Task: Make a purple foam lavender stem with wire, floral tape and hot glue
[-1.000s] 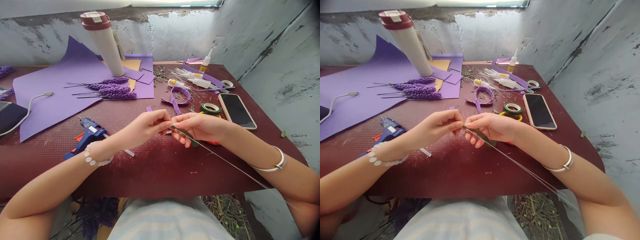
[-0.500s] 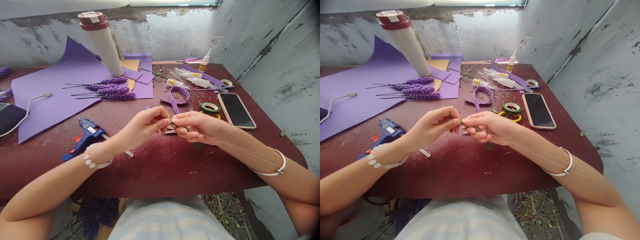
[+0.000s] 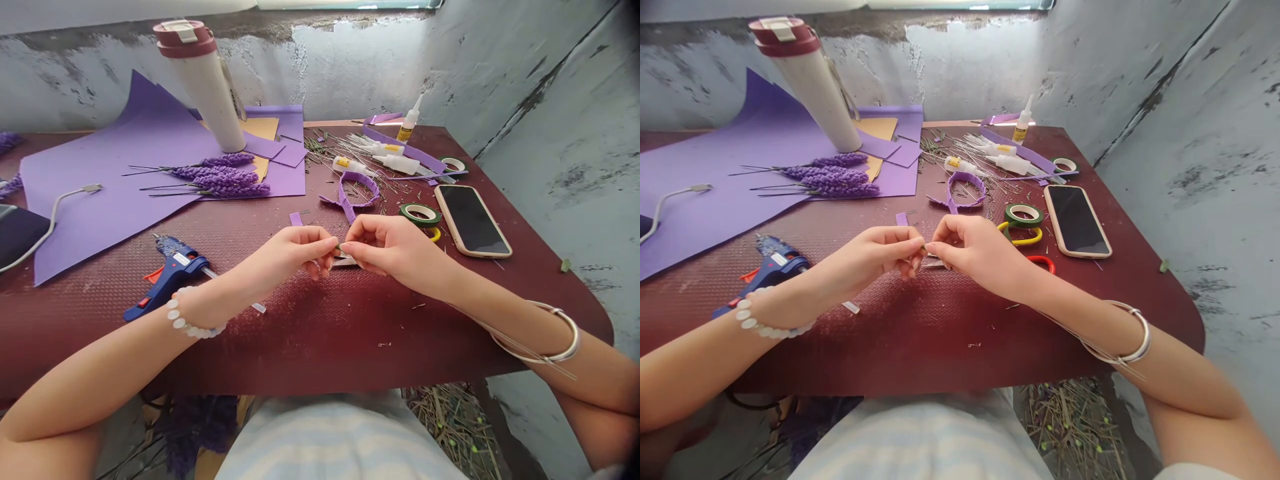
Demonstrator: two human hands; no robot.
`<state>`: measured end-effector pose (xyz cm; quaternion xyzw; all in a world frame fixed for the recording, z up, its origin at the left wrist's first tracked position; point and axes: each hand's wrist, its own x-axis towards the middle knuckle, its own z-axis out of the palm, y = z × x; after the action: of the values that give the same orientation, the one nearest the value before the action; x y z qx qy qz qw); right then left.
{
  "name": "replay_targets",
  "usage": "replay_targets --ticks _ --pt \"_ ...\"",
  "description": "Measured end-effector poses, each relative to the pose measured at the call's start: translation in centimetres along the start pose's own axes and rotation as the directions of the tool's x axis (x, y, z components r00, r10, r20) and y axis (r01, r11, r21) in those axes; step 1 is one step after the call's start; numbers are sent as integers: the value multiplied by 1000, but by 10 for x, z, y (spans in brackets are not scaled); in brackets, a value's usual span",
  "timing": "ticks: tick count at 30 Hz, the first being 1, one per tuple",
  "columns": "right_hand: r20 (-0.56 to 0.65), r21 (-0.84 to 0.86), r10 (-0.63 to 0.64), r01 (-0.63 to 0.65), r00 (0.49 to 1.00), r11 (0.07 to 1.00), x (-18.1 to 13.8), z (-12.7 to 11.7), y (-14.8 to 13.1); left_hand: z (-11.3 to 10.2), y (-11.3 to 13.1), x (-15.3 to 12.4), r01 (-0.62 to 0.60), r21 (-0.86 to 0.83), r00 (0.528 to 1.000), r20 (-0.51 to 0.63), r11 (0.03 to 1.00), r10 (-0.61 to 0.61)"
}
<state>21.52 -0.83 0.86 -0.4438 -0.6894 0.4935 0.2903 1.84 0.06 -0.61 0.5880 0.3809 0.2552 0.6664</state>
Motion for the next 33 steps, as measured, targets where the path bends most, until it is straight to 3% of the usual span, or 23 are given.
replay_targets --ticks 3,7,12,16,25,33 --pt "41 64 43 -45 998 997 2 0 2 0 0 0 -54 51 998 -16 997 54" --pt "193 318 127 -184 973 930 7 -3 7 2 4 -3 -188 215 979 -33 958 200" --pt "413 505 211 -416 886 756 11 -9 8 3 7 -6 -287 306 953 -2 908 302" --pt "556 555 193 -534 808 638 12 -12 10 1 7 -6 -313 326 945 10 892 327" --pt "542 583 142 -492 829 647 12 -8 15 2 7 -5 -354 333 928 8 874 373" --pt "420 574 114 -361 901 735 12 -6 14 1 3 -3 -392 297 913 11 871 407"
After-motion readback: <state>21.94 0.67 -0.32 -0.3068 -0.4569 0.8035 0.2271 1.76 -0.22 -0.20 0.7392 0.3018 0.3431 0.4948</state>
